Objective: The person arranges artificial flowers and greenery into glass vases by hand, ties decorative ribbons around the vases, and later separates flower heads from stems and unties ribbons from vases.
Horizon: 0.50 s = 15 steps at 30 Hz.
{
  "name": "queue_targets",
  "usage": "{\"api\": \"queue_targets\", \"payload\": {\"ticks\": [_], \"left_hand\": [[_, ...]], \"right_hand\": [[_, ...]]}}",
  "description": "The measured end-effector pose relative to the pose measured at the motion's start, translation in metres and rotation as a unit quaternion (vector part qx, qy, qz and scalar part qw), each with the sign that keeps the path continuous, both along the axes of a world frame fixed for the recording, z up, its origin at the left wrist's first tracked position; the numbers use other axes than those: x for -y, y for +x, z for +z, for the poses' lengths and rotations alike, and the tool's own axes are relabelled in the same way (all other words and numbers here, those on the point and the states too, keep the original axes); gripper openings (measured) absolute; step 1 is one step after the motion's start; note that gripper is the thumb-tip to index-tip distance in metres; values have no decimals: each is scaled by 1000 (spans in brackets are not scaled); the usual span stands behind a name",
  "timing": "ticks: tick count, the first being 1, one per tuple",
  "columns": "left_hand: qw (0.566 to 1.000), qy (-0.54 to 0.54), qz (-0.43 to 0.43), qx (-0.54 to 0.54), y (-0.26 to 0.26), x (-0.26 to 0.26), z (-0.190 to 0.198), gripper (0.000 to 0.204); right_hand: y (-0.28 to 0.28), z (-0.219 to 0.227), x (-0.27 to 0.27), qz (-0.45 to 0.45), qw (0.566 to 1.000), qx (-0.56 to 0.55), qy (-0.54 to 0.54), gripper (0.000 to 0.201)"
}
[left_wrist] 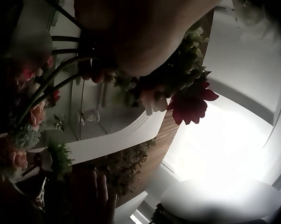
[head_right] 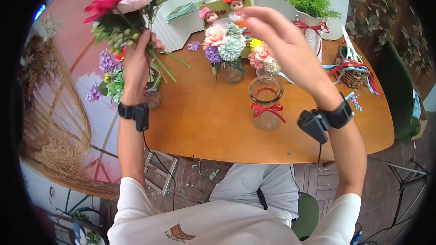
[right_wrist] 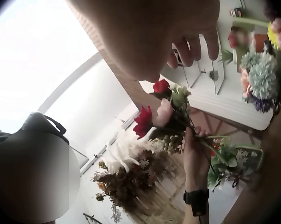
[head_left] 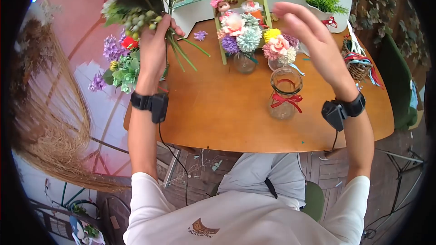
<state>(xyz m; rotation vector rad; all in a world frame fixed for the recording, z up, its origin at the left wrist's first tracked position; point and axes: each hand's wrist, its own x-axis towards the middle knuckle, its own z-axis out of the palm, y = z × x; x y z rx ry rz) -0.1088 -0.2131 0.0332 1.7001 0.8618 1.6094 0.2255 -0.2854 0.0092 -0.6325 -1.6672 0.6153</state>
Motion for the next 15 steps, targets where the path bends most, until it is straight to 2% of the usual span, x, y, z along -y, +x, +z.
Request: {"api": "queue_targets", "payload": {"ticks": [2,3,4,6,8,15], "left_hand": [[999,-31,-6,-15,-11,-26,-8,22],[999,-35,24,-30,-8,-34,-12,22],[999,-18,31,-18,-10,-50,-24,27],[997,-46,56,-42,-21,-84,-51,23],[993,-83,83,-25,-17,-90,-68,19],[954,-293,57,10,-31,-133,-131,20]], "right_hand": [[29,-8,-2,-8,998,-33,-61,39],[43,-17,-6,-22,997,-46,-66,39],[54,-26,-10,-18,997,-41,-63,39],[75,-46,-16,-72,984,-101,-131,36],[89,-64,-20,-77,982,-102,-140,35],[111,-128,-42,-75,967,-124,-208,31]]}}
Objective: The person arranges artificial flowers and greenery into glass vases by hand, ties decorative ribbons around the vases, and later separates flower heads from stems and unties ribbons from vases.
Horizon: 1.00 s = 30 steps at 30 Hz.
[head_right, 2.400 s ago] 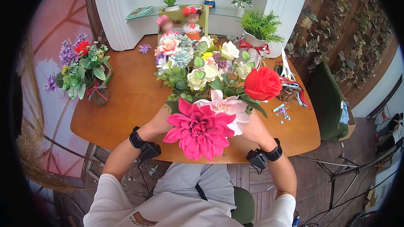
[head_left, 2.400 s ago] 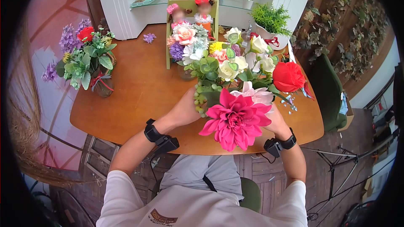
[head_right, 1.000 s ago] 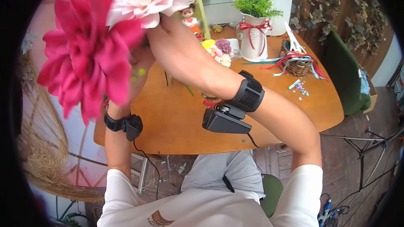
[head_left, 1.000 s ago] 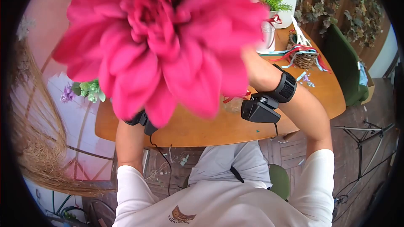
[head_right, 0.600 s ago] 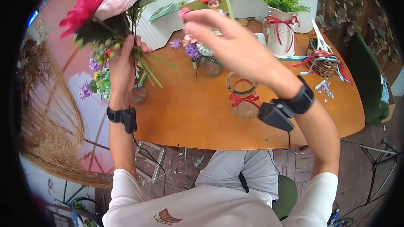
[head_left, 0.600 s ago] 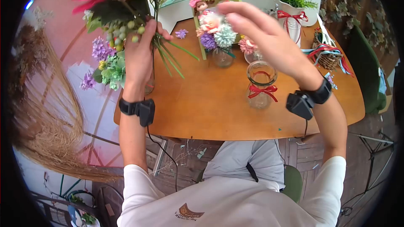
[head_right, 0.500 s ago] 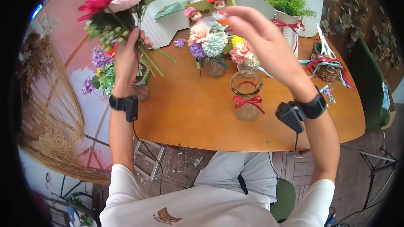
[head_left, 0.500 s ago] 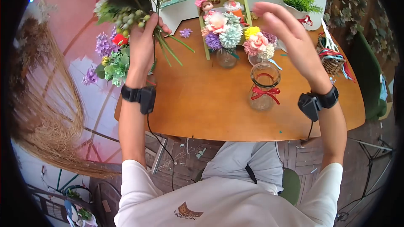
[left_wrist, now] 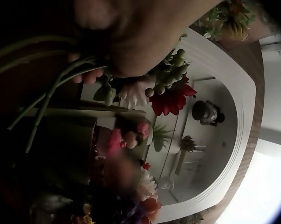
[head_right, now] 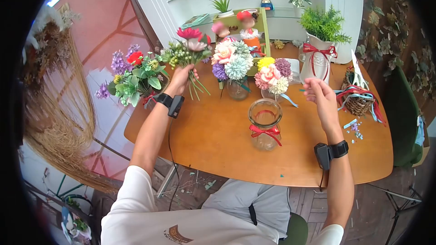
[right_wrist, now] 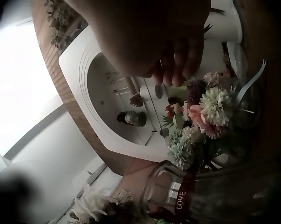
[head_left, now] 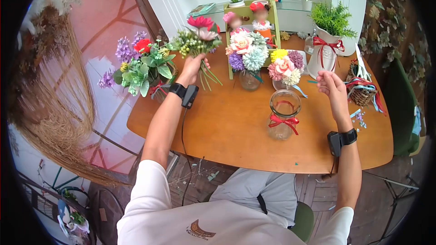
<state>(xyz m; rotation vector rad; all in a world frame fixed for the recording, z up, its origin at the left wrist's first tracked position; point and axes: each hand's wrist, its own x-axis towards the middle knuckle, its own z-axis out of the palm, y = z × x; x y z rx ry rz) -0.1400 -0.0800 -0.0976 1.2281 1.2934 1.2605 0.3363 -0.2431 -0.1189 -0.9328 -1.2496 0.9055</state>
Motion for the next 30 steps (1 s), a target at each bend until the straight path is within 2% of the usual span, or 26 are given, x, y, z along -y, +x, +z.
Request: {"api": "queue_targets", "payload": {"ticks": [1,4,7,8,9,10,11,12,13,15,17,18,19,21,23,25,27,29,30], "left_hand": [[1000,-1,0,-9,-1,-3,-7,20],[996,-44,-28,71,-8,-13,-29,21],[992,-93,-62,66,-10,-19,-48,27],[996,-91,2,1,-1,-15,-52,42],[995,-96,-1,-2,-4,-18,-56,42],[988,-73,30,-132,-14,-27,-64,49],[963,-47,58,-259,-24,-35,-73,56],[948,-7,80,-309,-31,-40,-79,68],[904,-26,69,-421,-31,-34,-71,99],[810,-36,63,-582,-33,-28,-55,103],[780,-47,49,-622,-28,-11,-41,106],[771,-45,44,-634,-26,-3,-37,95],[769,-48,41,-637,-24,6,-35,95],[701,-7,41,-712,-20,30,-32,81],[688,56,56,-721,-4,69,-25,54],[758,144,45,-635,3,103,-20,43],[800,221,36,-557,1,131,-22,26],[859,216,45,-462,-9,158,-23,21],[859,210,51,-464,-19,168,-28,21]], "right_hand": [[2,-9,-4,-2,1000,-1,-17,30],[1,-26,-6,-3,1000,6,-15,29],[-4,-27,-1,-2,1000,7,-25,29],[-5,-26,-1,3,1000,8,-30,29],[-5,-26,0,6,999,10,-35,29],[-6,-26,1,1,999,8,-41,29],[-7,-26,2,5,999,12,-42,29],[-7,-26,2,8,999,15,-44,29],[-7,-26,2,1,999,13,-52,29],[-7,-28,2,30,998,23,-47,29],[-8,-27,2,30,998,22,-59,29],[-8,-28,1,34,997,26,-65,29],[-9,-30,1,40,996,31,-72,28],[-8,-32,2,42,996,33,-71,28],[-9,-32,1,55,996,37,-64,28],[-9,-33,1,36,996,40,-75,28],[-11,-31,3,45,995,44,-77,28],[-12,-32,3,36,995,40,-87,28],[-15,-30,5,34,995,40,-89,26]]}}
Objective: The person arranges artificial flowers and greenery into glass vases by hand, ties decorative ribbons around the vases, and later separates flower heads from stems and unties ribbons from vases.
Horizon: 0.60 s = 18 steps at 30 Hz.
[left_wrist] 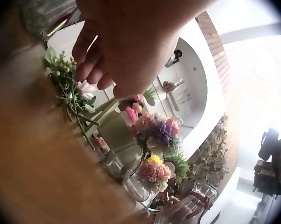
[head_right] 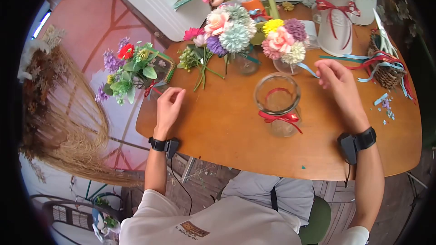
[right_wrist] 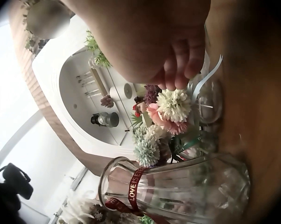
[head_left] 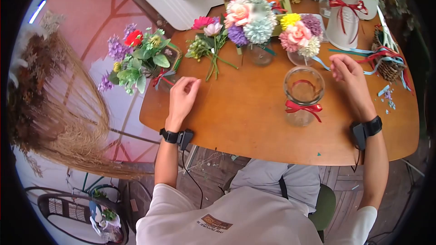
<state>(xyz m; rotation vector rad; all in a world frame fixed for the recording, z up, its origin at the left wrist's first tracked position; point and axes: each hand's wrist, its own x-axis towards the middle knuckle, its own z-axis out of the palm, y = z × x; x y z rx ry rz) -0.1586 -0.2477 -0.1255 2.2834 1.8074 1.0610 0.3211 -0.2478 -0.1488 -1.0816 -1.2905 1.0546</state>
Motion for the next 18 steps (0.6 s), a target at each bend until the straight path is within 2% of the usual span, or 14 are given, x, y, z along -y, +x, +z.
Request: {"api": "queue_targets", "payload": {"ticks": [2,3,6,7,9,10,12,13,15,18], "left_hand": [[993,45,22,108,-29,14,-13,18],[988,25,60,140,-54,18,-25,18],[959,49,125,251,-89,34,-24,18],[945,72,136,289,-114,29,-35,17],[920,64,165,350,-129,29,-23,30],[918,67,168,352,-131,27,-16,30],[924,31,106,366,-134,18,-3,46],[922,34,110,369,-142,10,1,46],[913,-42,81,398,-160,-10,10,54],[900,-25,20,435,-155,-28,24,43]], "right_hand": [[0,0,0,12,1000,5,-1,26],[-1,0,0,17,1000,9,0,25],[-4,0,1,18,1000,12,-7,24],[-2,-1,0,18,1000,17,-2,24],[-2,-2,-1,21,1000,21,-3,24],[-1,-3,-1,18,1000,16,-9,24],[0,-5,-2,18,1000,14,-14,24],[0,-6,-3,12,1000,11,-14,24],[0,-9,-3,8,1000,10,-11,24],[2,-14,-5,9,1000,7,-17,23]]}}
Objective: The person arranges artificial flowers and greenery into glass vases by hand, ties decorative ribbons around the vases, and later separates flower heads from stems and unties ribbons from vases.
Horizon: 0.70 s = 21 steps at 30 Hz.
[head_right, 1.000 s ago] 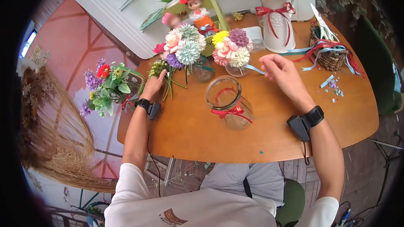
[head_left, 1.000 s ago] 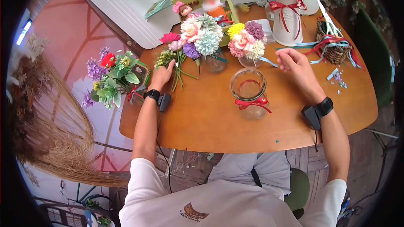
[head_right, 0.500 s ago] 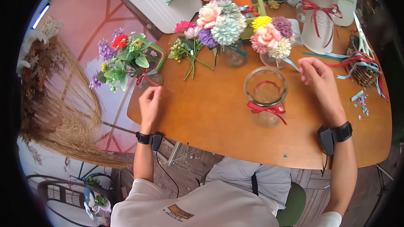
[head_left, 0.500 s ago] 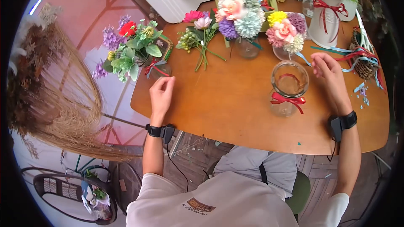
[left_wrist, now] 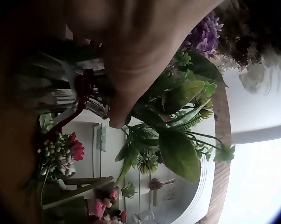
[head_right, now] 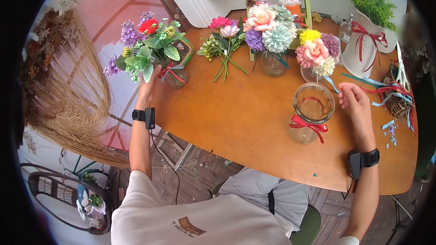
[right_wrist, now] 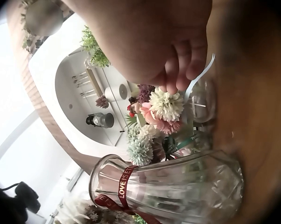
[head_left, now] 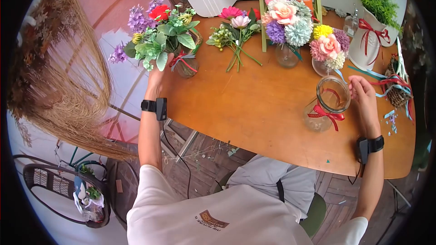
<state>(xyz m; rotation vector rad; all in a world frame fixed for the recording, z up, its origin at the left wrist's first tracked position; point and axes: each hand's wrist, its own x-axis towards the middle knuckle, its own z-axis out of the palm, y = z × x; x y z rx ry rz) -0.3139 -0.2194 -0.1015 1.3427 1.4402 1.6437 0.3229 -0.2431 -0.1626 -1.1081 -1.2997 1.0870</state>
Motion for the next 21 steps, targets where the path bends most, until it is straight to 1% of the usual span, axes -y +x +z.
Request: {"api": "queue_targets", "payload": {"ticks": [1,2,4,5,7,8,9,10,11,12,13,14,15,16,17,19,20,21], "left_hand": [[999,14,-31,15,4,-4,4,40],[999,17,-31,16,8,-8,4,40],[999,34,8,14,17,-14,5,36],[999,34,8,13,19,-16,4,36],[997,43,44,-36,20,-22,-3,40],[998,41,44,-35,18,-26,-8,40],[996,51,68,-36,17,-31,-11,40],[993,62,91,-37,23,-30,-9,41],[994,59,89,-38,28,-27,-5,41],[980,76,144,-118,33,-22,1,42],[956,92,194,-198,43,-18,7,44],[939,132,213,-237,45,-19,7,46],[942,96,181,-267,28,-27,4,50],[936,101,195,-276,25,-30,3,51],[930,104,208,-283,26,-30,2,52],[961,93,138,-221,27,-29,3,53],[958,77,162,-224,18,-35,0,53],[953,64,188,-228,11,-42,-2,52]], "right_hand": [[0,0,0,0,1000,2,4,23],[0,0,0,-1,1000,2,-3,23],[-3,3,2,-5,1000,1,-11,23],[-4,4,3,-5,1000,1,-11,23],[-4,4,3,-1,1000,10,-8,23],[-5,3,4,-1,1000,11,-11,23],[-5,3,3,6,1000,16,-9,24],[-5,3,3,13,1000,20,-6,24],[-5,2,3,11,1000,19,-9,24],[-5,2,2,17,999,22,-17,24],[-5,0,2,20,999,23,-27,24],[-6,-1,3,8,999,22,-33,24],[-7,1,4,16,999,24,-24,24],[-7,3,5,23,999,29,-17,25],[-7,5,7,7,999,34,-27,25],[-9,7,9,27,999,19,-20,26],[-8,4,7,14,999,25,-28,26],[-6,1,3,24,999,26,-30,26]]}}
